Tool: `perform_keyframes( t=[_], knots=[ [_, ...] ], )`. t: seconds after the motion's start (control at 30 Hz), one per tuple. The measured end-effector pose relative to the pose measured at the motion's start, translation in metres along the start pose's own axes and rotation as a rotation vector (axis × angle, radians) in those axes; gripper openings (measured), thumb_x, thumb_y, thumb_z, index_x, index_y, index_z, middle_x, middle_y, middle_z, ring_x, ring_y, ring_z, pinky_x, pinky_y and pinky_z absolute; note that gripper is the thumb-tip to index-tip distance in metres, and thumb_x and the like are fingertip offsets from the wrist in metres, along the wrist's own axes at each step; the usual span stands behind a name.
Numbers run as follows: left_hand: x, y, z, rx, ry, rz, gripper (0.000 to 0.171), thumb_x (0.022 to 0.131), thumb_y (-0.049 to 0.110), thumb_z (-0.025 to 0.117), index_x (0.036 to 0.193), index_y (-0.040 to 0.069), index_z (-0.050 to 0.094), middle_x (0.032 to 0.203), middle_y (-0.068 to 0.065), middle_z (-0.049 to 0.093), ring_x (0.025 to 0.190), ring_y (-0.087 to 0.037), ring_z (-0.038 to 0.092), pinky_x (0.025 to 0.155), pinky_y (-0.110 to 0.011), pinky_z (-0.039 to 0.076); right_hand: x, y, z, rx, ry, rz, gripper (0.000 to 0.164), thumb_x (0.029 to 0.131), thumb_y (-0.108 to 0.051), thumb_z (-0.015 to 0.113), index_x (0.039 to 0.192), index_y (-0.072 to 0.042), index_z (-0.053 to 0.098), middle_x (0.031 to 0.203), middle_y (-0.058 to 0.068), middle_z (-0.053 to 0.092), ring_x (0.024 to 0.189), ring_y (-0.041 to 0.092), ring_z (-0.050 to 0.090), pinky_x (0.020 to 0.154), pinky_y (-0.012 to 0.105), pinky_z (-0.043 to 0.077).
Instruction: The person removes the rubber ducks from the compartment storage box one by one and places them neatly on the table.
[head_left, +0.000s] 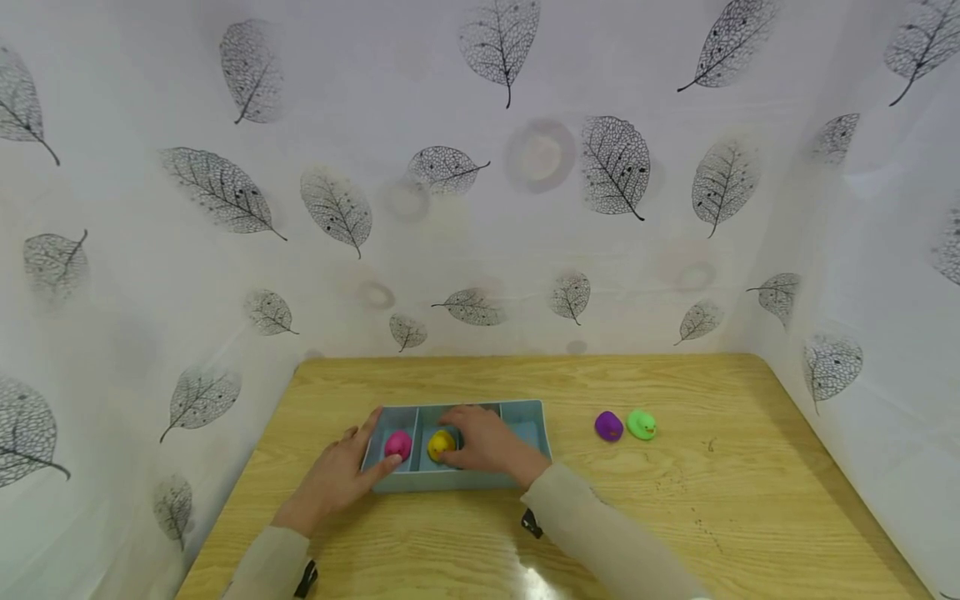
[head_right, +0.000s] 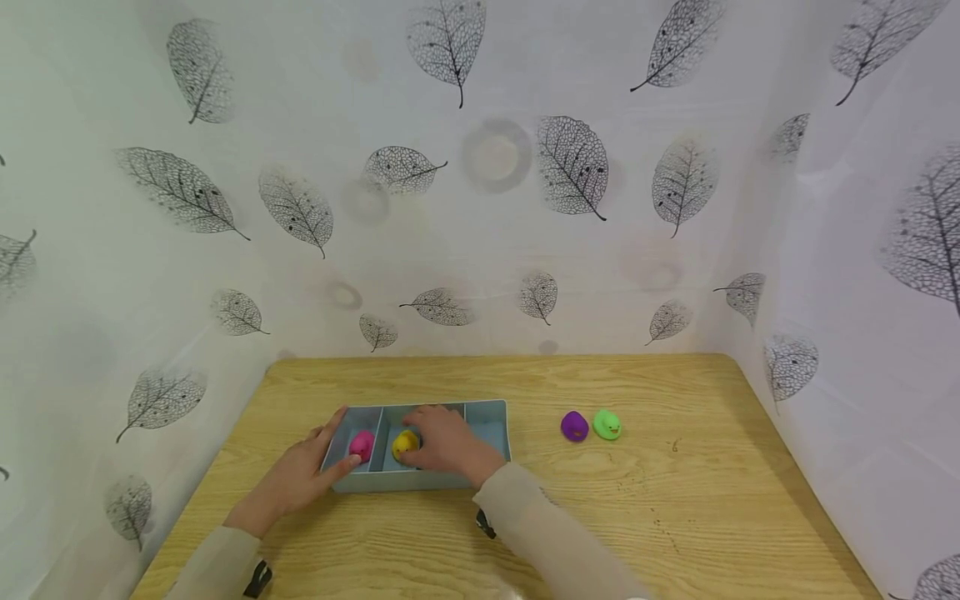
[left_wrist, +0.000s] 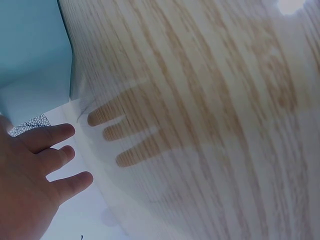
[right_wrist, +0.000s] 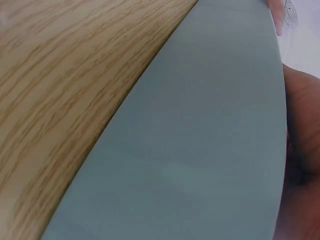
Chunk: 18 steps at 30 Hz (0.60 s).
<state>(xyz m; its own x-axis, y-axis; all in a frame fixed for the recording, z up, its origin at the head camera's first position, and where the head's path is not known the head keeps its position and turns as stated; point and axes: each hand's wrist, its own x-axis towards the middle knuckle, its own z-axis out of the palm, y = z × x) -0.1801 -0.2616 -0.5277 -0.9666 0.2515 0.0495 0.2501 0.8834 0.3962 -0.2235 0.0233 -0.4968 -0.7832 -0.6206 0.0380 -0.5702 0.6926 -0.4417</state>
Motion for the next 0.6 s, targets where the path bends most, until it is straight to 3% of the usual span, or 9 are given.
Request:
perform_keyframes(
  t=[0.37,0.6],
  knots=[
    [0.001,0.001,-0.001,-0.003,-0.012,-0.01,0.088,0.103,0.063,0.053,0.17,0.016,0.02,0.149,-0.042,0.05,0.129,-0.065,0.055,0.108,-0.072,0.046,0.008,-0.013,0.005,-0.083,-0.01,0.092,0.053,0.092,-0.036,0.079,0.137,-0.011,0.069,0.142,0.006,0.067,0.126,0.031,0.066,0.102,0.054,0.056],
    [0.0,0.001,-0.001,-0.006,-0.016,-0.009,0.088,0.104,0.062,0.054,0.17,0.016,0.019,0.149,-0.043,0.049,0.129,-0.065,0.055,0.108,-0.072,0.046,0.014,-0.021,0.009,-0.132,-0.004,0.16,0.052,0.088,-0.035,0.082,0.133,-0.012,0.072,0.134,0.003,0.069,0.109,0.026,0.067,0.086,0.045,0.059]
  ],
)
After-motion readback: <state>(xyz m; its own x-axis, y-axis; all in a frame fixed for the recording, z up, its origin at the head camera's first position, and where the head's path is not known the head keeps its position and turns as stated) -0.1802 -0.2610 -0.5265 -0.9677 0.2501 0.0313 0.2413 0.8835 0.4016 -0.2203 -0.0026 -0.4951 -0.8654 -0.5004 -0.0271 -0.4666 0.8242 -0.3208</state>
